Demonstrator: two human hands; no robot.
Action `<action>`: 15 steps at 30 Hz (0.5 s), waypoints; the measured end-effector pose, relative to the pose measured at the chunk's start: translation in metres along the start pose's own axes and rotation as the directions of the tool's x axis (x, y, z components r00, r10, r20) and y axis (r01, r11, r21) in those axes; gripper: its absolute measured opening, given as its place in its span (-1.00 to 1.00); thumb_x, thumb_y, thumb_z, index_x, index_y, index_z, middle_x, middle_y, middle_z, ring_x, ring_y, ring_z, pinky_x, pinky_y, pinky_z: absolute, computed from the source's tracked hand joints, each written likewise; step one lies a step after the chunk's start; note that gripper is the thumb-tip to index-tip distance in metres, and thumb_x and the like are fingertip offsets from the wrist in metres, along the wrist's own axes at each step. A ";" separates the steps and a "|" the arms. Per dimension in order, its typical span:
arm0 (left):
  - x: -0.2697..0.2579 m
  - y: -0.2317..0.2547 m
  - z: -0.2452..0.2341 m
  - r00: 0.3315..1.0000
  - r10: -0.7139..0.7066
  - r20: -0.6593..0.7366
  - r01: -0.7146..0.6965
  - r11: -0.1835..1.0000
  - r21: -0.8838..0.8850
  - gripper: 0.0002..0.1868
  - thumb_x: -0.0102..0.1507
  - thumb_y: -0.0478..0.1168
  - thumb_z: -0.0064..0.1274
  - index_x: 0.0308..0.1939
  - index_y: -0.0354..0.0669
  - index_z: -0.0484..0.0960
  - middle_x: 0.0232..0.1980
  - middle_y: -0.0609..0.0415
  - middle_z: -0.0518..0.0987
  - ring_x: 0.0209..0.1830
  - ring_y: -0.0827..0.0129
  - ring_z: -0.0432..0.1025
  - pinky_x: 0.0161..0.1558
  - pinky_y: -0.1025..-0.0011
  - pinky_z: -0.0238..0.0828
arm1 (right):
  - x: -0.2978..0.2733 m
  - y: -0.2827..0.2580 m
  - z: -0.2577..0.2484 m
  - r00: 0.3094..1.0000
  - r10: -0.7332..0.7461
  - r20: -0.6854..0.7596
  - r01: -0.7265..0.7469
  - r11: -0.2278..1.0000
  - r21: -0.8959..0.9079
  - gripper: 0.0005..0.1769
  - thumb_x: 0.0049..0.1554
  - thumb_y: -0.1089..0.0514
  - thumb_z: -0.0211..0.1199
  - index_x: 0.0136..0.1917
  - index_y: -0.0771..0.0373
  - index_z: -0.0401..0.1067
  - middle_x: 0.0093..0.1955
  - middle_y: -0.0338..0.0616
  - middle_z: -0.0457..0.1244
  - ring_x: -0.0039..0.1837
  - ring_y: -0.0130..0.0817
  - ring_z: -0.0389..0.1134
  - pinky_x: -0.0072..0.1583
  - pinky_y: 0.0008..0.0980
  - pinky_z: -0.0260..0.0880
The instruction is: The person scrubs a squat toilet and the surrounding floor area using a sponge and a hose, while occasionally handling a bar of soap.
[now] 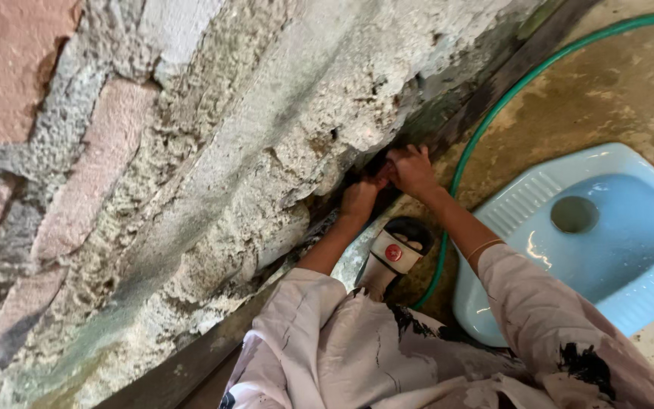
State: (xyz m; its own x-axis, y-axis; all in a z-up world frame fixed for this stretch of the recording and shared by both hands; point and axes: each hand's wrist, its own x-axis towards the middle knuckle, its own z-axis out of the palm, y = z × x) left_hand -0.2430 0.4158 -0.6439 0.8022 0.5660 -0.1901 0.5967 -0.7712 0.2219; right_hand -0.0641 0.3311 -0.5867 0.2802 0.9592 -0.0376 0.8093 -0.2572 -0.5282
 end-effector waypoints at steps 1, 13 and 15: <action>-0.001 0.003 -0.007 0.999 0.021 0.035 -0.021 1.000 -0.005 -0.54 0.46 0.10 -0.17 -0.23 -0.09 0.72 -0.36 -0.21 0.64 -0.42 -0.10 0.57 -0.40 0.03 0.52 | -0.001 0.002 -0.004 0.998 -0.046 -0.047 0.048 0.998 0.028 -0.63 0.03 0.07 0.37 0.11 0.12 0.45 0.04 -0.07 0.34 0.24 0.02 0.26 0.36 0.15 0.06; 0.065 0.191 -0.159 0.767 0.574 -0.286 -0.577 0.813 0.083 -0.92 0.16 -0.25 0.06 -0.33 -0.13 0.65 -0.24 -0.02 0.60 -0.20 0.12 0.57 -0.26 0.22 0.55 | -0.101 0.118 -0.142 0.989 0.114 -0.093 -0.072 0.926 0.371 -0.56 -0.03 0.08 0.49 -0.17 0.23 0.21 -0.27 0.02 0.24 -0.19 -0.01 0.32 -0.11 -0.15 0.38; 0.092 0.245 -0.175 0.663 0.691 -0.289 -0.720 0.694 0.008 -0.93 0.16 -0.24 0.07 -0.35 -0.11 0.65 -0.25 0.01 0.60 -0.15 0.15 0.56 -0.25 0.21 0.54 | -0.133 0.139 -0.189 0.967 0.237 -0.095 -0.190 0.916 0.353 -0.58 -0.01 0.08 0.48 -0.19 0.22 0.21 -0.33 0.01 0.25 -0.25 -0.06 0.33 -0.15 -0.16 0.35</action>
State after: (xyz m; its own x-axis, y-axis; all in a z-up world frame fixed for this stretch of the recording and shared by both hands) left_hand -0.0196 0.3303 -0.4396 0.9500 -0.0737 0.3034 -0.1637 -0.9450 0.2830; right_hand 0.1089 0.1455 -0.4944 0.5123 0.8550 -0.0808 0.5057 -0.3764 -0.7763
